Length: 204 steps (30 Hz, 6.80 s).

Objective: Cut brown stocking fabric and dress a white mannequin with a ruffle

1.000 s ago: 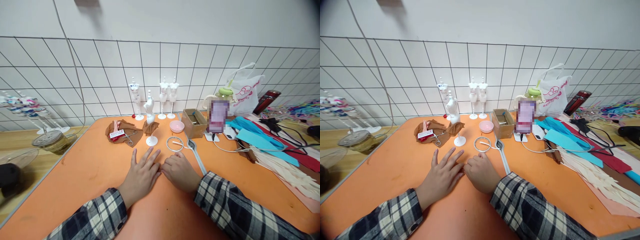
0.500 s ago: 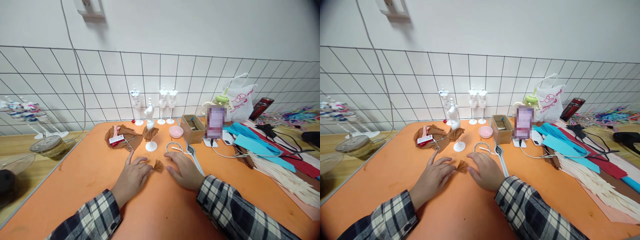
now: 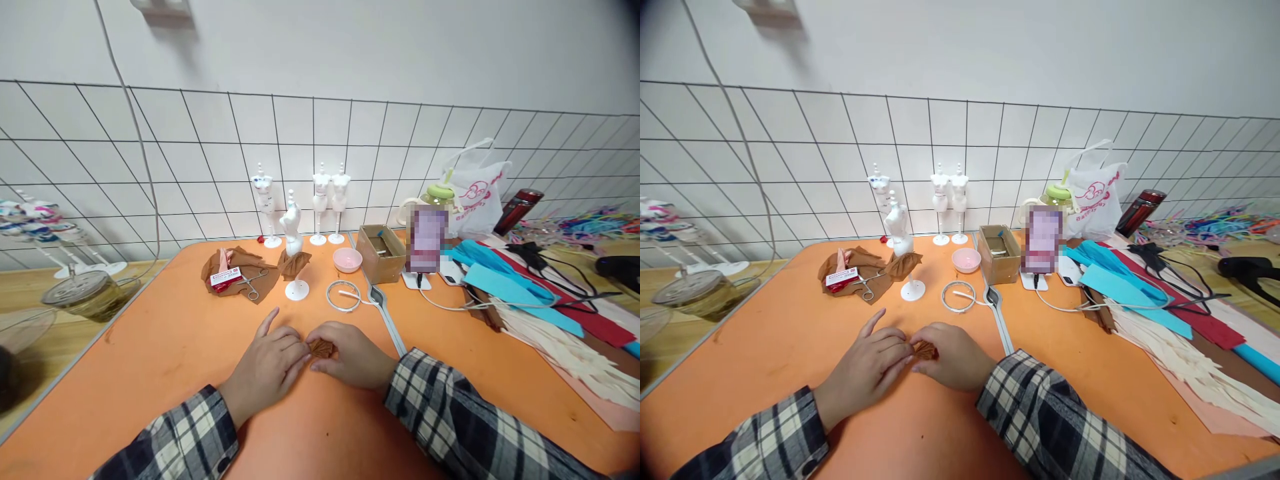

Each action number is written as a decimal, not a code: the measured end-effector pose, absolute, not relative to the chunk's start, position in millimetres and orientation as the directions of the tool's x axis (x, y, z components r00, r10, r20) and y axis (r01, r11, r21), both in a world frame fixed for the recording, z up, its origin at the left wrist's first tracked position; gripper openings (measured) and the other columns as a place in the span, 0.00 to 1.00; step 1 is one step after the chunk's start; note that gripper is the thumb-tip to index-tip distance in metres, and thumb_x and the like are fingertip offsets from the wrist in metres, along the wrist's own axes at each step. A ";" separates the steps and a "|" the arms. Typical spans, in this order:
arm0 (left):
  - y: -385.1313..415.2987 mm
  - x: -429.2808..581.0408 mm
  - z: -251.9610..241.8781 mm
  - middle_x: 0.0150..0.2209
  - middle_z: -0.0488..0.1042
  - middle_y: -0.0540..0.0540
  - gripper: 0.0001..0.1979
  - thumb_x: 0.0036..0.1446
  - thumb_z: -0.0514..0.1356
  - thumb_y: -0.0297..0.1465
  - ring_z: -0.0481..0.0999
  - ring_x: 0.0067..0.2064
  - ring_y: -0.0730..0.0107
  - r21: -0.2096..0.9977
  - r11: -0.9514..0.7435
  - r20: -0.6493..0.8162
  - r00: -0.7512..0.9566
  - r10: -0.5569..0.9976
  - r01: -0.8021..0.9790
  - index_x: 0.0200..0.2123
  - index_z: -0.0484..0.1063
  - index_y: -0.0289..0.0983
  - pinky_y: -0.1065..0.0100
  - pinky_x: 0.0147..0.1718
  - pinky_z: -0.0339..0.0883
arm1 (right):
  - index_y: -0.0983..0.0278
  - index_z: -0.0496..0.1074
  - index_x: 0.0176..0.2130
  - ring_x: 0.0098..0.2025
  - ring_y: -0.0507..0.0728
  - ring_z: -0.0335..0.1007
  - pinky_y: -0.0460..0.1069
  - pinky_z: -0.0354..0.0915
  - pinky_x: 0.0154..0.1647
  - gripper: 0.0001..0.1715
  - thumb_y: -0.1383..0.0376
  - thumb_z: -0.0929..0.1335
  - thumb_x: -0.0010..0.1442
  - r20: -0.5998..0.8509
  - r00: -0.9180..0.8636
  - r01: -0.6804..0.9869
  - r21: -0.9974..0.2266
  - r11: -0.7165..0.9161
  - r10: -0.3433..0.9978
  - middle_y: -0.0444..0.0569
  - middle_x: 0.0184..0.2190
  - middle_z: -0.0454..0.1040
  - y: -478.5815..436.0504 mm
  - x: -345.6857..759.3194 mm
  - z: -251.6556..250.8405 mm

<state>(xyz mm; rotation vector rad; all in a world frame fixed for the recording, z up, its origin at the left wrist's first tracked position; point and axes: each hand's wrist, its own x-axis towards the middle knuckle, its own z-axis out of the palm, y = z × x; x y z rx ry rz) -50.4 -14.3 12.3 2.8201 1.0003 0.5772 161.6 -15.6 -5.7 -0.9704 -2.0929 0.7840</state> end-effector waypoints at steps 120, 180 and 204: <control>24.2 -132.9 -4.3 0.29 0.69 0.50 0.19 0.64 0.48 0.45 0.69 0.34 0.64 0.705 -0.306 0.102 0.335 0.937 0.640 0.31 0.68 0.38 0.68 0.37 0.61 | 0.70 0.70 0.41 0.34 0.58 0.74 0.48 0.68 0.29 0.10 0.76 0.62 0.61 -0.056 -0.542 0.840 0.006 0.543 0.839 0.58 0.37 0.71 -25.2 114.5 23.2; 4.2 -64.6 8.2 0.25 0.74 0.47 0.21 0.58 0.59 0.45 0.68 0.29 0.69 0.967 -0.171 0.027 0.593 0.805 0.189 0.25 0.72 0.34 0.70 0.32 0.61 | 0.66 0.70 0.32 0.28 0.49 0.56 0.44 0.55 0.30 0.18 0.54 0.73 0.51 -0.139 -0.689 0.207 -0.978 0.009 0.711 0.40 0.26 0.63 -12.8 148.0 6.1; 6.8 -60.7 4.8 0.19 0.61 0.53 0.22 0.54 0.60 0.48 0.53 0.23 0.75 0.986 -0.014 -0.079 0.549 0.832 0.163 0.23 0.69 0.35 0.71 0.22 0.45 | 0.65 0.73 0.37 0.21 0.46 0.53 0.39 0.54 0.14 0.20 0.52 0.72 0.53 -0.246 -0.691 0.266 -0.961 -0.077 0.680 0.39 0.23 0.61 -7.1 152.5 8.2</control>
